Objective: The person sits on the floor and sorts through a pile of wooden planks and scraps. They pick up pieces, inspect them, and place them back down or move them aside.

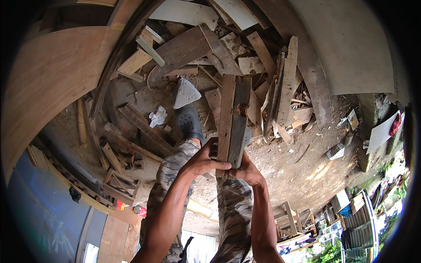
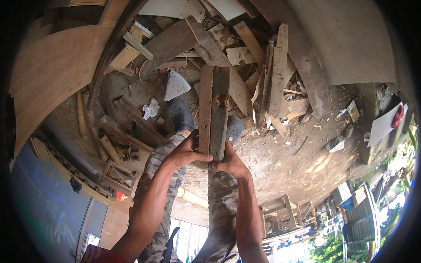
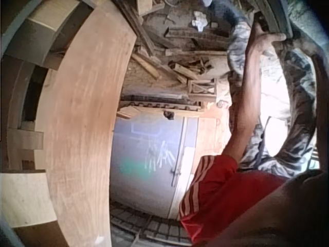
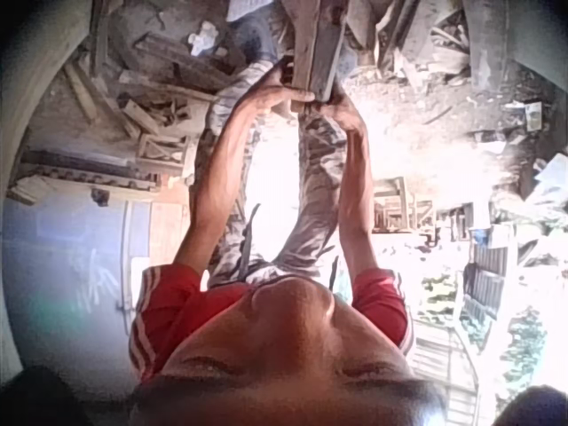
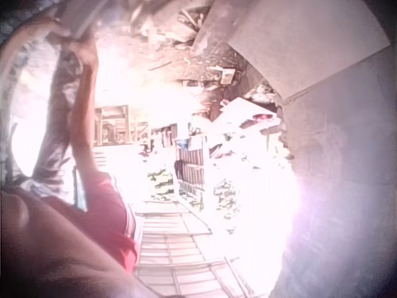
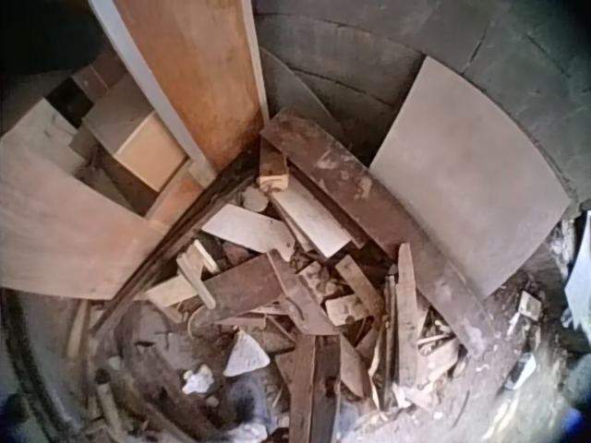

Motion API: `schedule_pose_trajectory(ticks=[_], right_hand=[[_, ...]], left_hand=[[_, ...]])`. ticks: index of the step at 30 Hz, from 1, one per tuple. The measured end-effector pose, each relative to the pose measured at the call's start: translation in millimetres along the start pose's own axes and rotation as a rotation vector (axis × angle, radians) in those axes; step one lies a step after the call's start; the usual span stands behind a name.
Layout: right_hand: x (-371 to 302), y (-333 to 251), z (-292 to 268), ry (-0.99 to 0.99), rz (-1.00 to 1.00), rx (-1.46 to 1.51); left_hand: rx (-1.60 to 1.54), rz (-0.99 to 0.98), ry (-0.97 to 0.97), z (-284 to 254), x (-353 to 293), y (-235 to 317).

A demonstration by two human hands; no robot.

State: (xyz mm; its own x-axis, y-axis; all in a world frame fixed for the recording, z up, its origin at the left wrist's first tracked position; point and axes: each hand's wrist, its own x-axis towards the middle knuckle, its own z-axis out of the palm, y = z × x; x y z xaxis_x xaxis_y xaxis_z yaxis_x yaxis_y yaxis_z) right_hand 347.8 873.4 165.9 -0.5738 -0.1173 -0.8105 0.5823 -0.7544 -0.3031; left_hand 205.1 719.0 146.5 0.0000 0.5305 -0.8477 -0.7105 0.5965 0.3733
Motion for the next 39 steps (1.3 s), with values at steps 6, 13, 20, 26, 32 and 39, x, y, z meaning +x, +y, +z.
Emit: schedule_pose_trajectory(ticks=[6, 13, 20, 26, 32, 39], right_hand=[[2, 9, 16, 0.06, 0.042, -0.061], [0, 42, 24, 0.019, 0.243, 0.189], [-4, 67, 57, -0.046, 0.126, -0.108], [1, 58, 61, 0.022, 0.166, -0.561], [-12, 33, 81, 0.233, 0.279, -0.913], [-62, 8, 93, 0.125, 0.143, -0.908]], left_hand=[[-0.076, -0.127, 0.007, 1, -11, 16], [-0.143, -0.212, -0.002, -2, -15, 13], [-0.285, -0.27, 0.537, -8, -5, -1], [-0.189, -0.064, 0.657, -11, -11, -6], [-0.244, -0.037, 0.768, -3, -5, -31], [-0.477, 0.183, 0.697, 12, -41, -59]])
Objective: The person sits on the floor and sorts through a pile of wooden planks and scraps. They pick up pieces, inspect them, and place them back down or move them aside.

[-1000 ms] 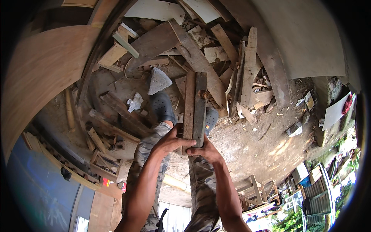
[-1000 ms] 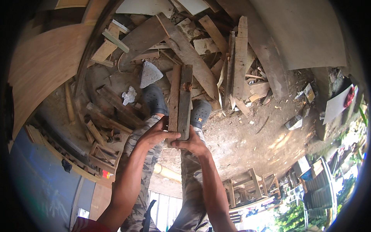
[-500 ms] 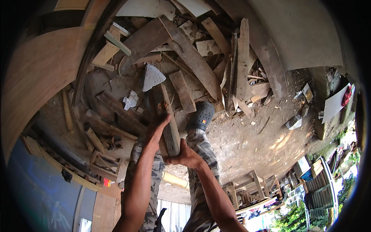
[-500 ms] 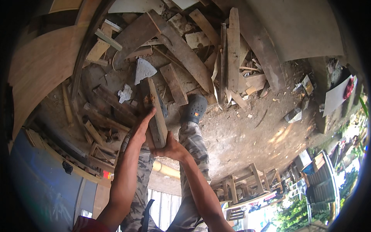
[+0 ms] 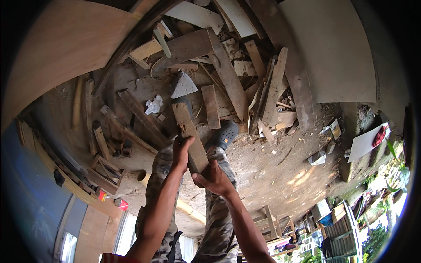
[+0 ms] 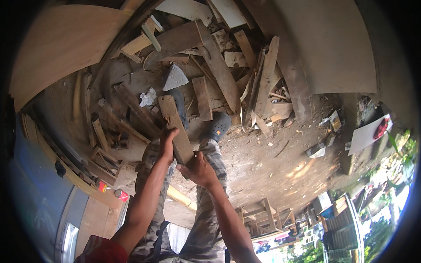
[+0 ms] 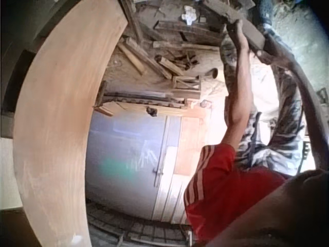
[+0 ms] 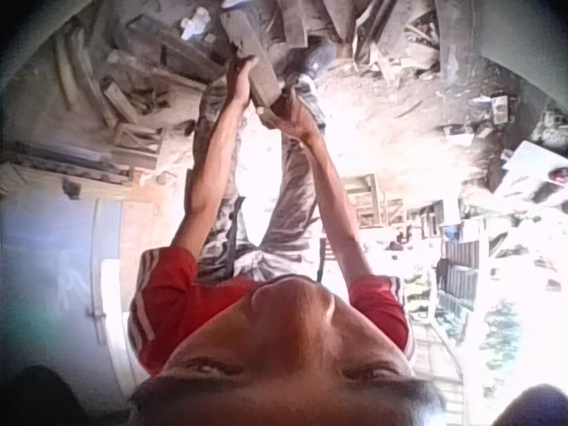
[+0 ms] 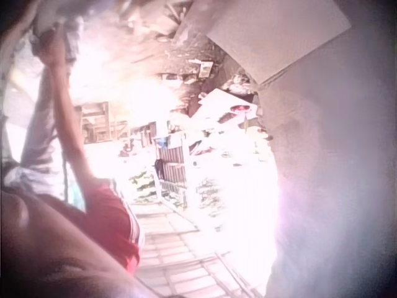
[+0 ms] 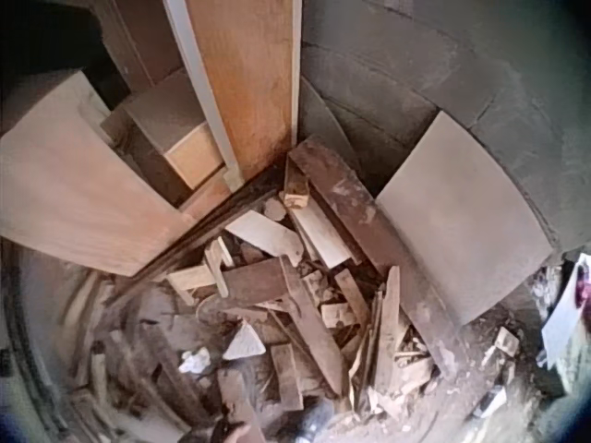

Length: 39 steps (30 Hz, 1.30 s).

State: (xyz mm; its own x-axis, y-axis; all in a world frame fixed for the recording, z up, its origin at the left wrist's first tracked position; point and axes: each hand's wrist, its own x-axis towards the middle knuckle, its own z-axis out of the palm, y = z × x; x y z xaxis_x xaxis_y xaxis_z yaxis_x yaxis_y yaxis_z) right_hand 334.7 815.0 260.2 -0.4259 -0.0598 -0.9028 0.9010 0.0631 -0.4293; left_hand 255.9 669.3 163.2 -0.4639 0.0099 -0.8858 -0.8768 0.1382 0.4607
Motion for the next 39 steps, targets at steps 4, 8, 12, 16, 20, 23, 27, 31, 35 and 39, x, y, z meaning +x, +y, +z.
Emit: schedule_pose_trajectory(ticks=[4, 8, 12, 16, 20, 23, 27, 31, 35, 39], right_hand=[[-32, 13, -3, -0.05, -0.104, 0.295], [-75, -8, -9, -0.139, -0.116, 0.278], [-117, -36, -15, -0.217, -0.144, 0.261], [-138, -40, -13, -0.278, -0.139, 0.068], [-147, -50, -7, -0.33, -0.086, -0.09], [-138, -35, 0, -0.426, -0.04, 0.002], [-117, -20, 21, -0.508, 0.057, 0.073], [-93, -38, 66, -0.557, 0.047, 0.063], [-52, -40, 120, -0.395, 0.071, -0.082], [17, -58, 187, -0.236, -0.059, -0.409]], left_hand=[[-0.289, 0.012, -0.119, 1, -45, -4], [-0.302, 0.056, 0.004, 10, -99, 6], [-0.438, 0.089, 0.175, 15, -150, 8], [-0.658, 0.032, 0.254, 18, -189, 20], [-0.664, 0.168, 0.354, 13, -199, 6], [-0.788, 0.119, 0.379, -2, -203, -2], [-0.928, 0.038, 0.389, -33, -209, -12], [-0.997, -0.112, 0.377, -72, -194, -41], [-0.956, -0.269, 0.259, -122, -172, -44], [-0.736, -0.271, 0.215, -164, -132, -82]])
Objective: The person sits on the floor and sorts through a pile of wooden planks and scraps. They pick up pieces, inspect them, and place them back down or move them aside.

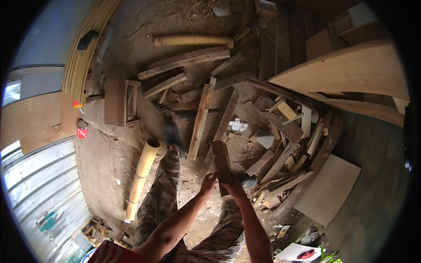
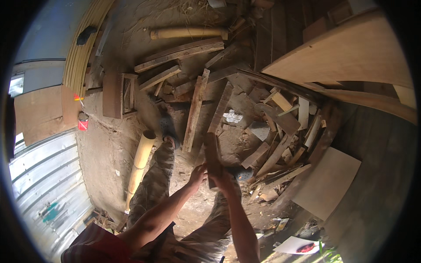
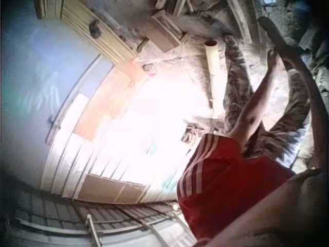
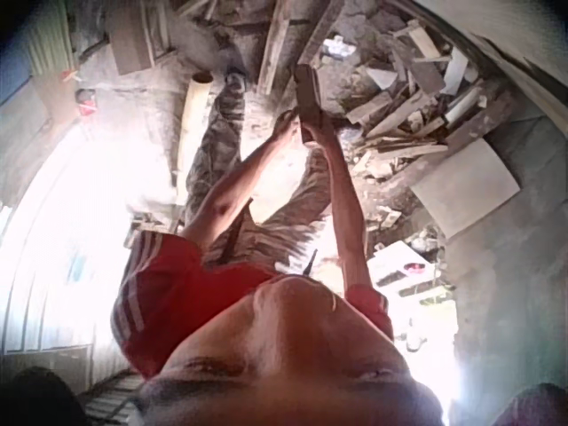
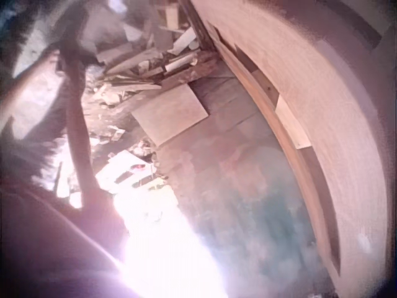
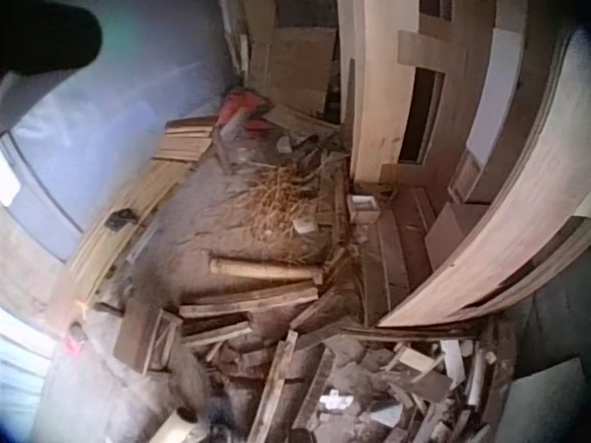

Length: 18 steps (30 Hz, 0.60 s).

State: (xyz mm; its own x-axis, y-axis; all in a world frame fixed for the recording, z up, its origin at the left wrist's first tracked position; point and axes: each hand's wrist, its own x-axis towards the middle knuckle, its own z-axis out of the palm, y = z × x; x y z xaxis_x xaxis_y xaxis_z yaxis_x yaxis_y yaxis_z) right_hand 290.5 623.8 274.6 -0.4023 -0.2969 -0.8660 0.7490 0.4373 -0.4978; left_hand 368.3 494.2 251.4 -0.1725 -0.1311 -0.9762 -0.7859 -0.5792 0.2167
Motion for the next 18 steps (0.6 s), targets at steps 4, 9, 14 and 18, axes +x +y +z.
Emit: schedule_pose_trajectory(ticks=[4, 9, 14, 18], right_hand=[[81, -80, 23, 0.099, 0.142, -0.083], [189, -144, 34, 0.395, -0.082, -0.283], [224, -221, 40, 0.704, -0.081, -0.634], [220, -223, 70, 0.818, -0.001, -0.871]], left_hand=[[0.106, -0.003, -0.032, -49, -6, 74], [0.192, 0.06, -0.076, -139, 10, 188], [0.196, 0.163, -0.004, -212, 38, 277], [0.187, 0.178, -0.033, -229, 43, 313]])
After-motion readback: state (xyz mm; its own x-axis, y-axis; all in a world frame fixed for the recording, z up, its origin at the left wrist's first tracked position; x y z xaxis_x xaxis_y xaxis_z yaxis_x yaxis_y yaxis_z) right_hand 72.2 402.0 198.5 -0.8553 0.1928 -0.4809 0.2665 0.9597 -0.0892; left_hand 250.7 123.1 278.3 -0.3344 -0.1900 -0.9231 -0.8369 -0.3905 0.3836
